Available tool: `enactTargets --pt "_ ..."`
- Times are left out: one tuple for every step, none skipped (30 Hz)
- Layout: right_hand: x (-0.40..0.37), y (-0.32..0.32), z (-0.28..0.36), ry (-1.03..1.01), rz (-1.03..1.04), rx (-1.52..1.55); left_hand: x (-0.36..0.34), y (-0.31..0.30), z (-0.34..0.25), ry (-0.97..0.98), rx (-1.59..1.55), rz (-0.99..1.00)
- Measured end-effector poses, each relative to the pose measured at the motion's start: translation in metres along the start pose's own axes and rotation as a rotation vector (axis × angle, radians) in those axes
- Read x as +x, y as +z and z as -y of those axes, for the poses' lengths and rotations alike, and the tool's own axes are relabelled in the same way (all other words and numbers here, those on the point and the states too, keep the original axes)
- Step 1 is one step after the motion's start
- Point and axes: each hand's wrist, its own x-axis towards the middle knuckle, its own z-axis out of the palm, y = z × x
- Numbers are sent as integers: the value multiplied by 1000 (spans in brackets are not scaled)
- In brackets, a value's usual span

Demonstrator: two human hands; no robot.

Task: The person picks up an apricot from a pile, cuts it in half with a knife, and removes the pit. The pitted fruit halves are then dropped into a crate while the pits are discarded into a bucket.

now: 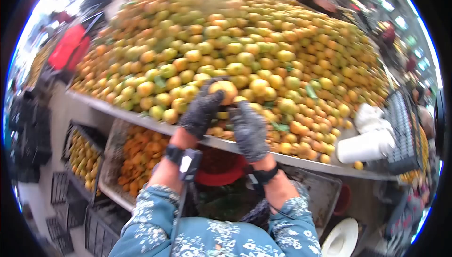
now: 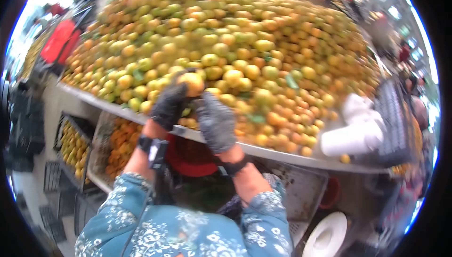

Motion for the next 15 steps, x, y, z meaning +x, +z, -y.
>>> enactTargets --pt "-1 0 -1 -22 -4 20 0 2 -4 -8 -30 36" --pt "-2 0 -4 -60 -15 -48 -1 2 -6 -75 -83 23" --pt "0 -2 -2 -21 24 -49 -1 5 -5 -25 -109 -11" --pt "0 -1 -1 -21 19 -5 3 -2 -1 -12 -154 29" --pt "0 -4 2 77 117 -50 7 -8 4 1 -192 62" --pt "0 -3 2 73 101 45 9 -10 7 -20 -240 12" --pt "-1 -2 7 42 30 60 8 -8 6 -41 -276 -51" --pt "-2 -2 10 46 25 42 6 0 2 -75 -347 -76" --pt "-1 -3 12 49 23 30 4 5 0 -108 -412 -106" --pt "1 -4 14 52 14 20 5 1 1 -248 -492 -46" --pt "4 -5 17 97 67 -19 2 7 4 -254 -496 -37" --pt "7 -7 17 138 120 -57 -3 33 -6 -280 -489 21" --pt "9 -9 16 139 116 -65 -8 48 -11 -304 -482 75" --pt "10 -11 14 132 98 -51 3 -5 34 -162 -229 -12" --pt "10 -12 13 122 77 -36 6 -17 36 -161 -231 -6"
